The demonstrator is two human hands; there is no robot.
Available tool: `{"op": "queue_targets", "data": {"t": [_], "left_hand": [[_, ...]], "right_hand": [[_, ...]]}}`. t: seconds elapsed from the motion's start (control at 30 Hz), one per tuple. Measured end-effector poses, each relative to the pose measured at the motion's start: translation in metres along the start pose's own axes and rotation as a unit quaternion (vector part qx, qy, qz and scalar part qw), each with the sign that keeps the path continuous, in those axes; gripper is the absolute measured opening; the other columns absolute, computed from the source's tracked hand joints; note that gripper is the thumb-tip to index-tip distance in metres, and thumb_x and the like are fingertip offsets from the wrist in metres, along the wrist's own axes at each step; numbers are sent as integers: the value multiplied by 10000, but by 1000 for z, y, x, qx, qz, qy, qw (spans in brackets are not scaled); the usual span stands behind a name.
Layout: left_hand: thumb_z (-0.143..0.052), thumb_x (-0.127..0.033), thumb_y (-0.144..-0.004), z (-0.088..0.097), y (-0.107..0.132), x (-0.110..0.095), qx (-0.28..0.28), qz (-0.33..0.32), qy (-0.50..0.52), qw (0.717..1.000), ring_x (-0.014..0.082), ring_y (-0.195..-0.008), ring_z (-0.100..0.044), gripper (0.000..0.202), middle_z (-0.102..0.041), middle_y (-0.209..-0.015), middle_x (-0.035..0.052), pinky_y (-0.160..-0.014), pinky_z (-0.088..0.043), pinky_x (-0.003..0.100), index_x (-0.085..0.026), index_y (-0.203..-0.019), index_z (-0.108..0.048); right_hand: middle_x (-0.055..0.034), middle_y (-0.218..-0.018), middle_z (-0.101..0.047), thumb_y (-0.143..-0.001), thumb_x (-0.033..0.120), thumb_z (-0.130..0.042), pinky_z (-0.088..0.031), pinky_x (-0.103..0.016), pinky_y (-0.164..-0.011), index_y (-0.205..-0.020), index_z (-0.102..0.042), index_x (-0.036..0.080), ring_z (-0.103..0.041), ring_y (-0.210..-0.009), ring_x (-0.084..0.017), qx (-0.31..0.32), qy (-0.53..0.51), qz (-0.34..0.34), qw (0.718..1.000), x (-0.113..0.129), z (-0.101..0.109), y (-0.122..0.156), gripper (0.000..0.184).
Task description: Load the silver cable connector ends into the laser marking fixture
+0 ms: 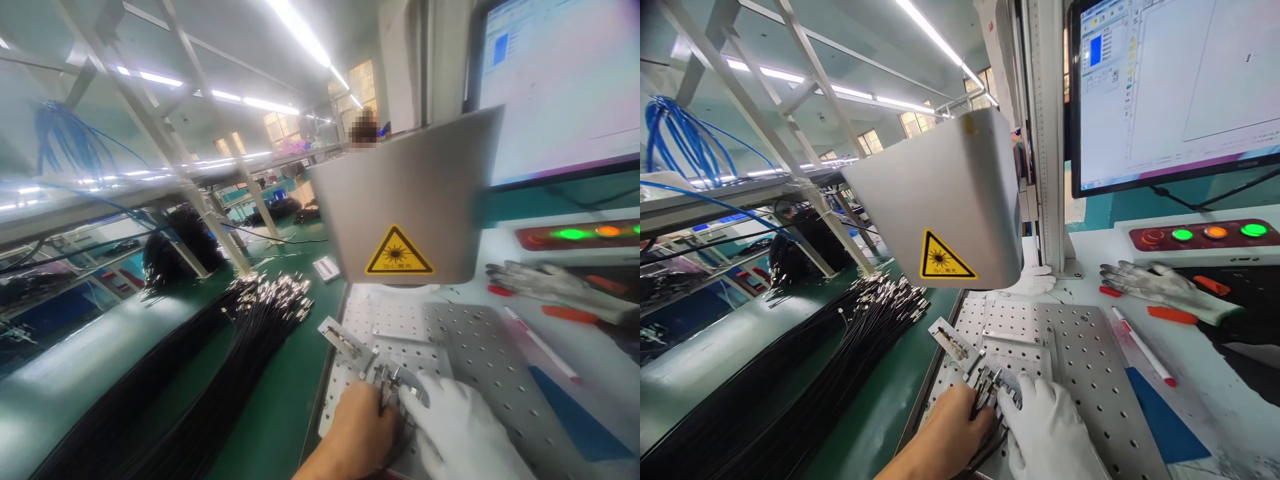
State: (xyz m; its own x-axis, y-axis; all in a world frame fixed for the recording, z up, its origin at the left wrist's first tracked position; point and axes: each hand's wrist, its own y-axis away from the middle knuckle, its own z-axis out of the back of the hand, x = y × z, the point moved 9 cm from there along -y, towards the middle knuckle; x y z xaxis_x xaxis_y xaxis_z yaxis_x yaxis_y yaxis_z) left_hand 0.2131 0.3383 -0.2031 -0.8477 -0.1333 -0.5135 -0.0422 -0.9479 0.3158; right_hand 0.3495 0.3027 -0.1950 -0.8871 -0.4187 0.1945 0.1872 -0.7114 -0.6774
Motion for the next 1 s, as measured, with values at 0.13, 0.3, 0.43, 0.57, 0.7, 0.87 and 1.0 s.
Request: {"op": "queue_targets", "data": {"t": [0.13,0.3,0.43,0.57,0.7,0.87,1.0], "left_hand": [[-416,-319,-851,-14,-1,5,39,41,-116,992,326,-989,-584,206,-662,-1024,180,-739,-302,371,-199,-771,-564],[-407,-296,-887,-25,-9,11,-13,12,-134,991,341,-950,-634,266,-698,-964,179,-704,-300,376,-181,-843,-643],[-413,-281,-896,-24,-9,9,-30,17,-112,993,342,-910,-640,238,-693,-899,179,-690,-296,379,-183,-812,-613],[-383,-279,-914,-20,-2,-3,-7,33,-99,995,370,-974,-624,269,-685,-995,218,-734,-322,400,-162,-866,-621],[-384,-269,-915,-17,1,-5,-20,32,-94,995,348,-1007,-616,296,-683,-1050,206,-791,-362,401,-146,-948,-651],[-432,-252,-900,-10,1,-7,-28,-2,-73,997,281,-977,-636,265,-701,-1036,157,-778,-390,343,-162,-939,-677],[-468,-288,-877,6,4,-7,-40,-2,-100,994,292,-930,-637,238,-698,-1007,179,-738,-369,351,-149,-849,-660]], "right_hand": [[-48,-947,-608,-653,255,-579,-392,-347,-697,-966,-699,289,-480,-793,-237,9,-3,2,1000,0,5,-3,336],[-61,-921,-603,-626,268,-559,-346,-365,-697,-898,-703,275,-450,-782,-246,-47,-9,16,999,0,1,-2,308],[-76,-904,-595,-691,271,-553,-342,-359,-704,-911,-713,257,-453,-798,-250,-35,-38,-11,999,-4,-6,-2,272],[-101,-940,-597,-811,238,-539,-382,-377,-783,-1009,-723,218,-473,-860,-266,47,-70,-25,996,-3,-10,-1,272],[-122,-948,-594,-794,183,-542,-403,-420,-817,-1054,-728,212,-456,-889,-298,91,-55,-29,994,0,-10,-2,321],[-112,-1013,-582,-813,156,-527,-405,-422,-811,-1065,-710,243,-457,-900,-298,150,-59,-41,986,-1,-19,0,324],[-113,-1039,-570,-788,181,-572,-410,-420,-804,-1119,-688,265,-467,-905,-299,136,-36,-34,989,-1,-19,0,361]]}}
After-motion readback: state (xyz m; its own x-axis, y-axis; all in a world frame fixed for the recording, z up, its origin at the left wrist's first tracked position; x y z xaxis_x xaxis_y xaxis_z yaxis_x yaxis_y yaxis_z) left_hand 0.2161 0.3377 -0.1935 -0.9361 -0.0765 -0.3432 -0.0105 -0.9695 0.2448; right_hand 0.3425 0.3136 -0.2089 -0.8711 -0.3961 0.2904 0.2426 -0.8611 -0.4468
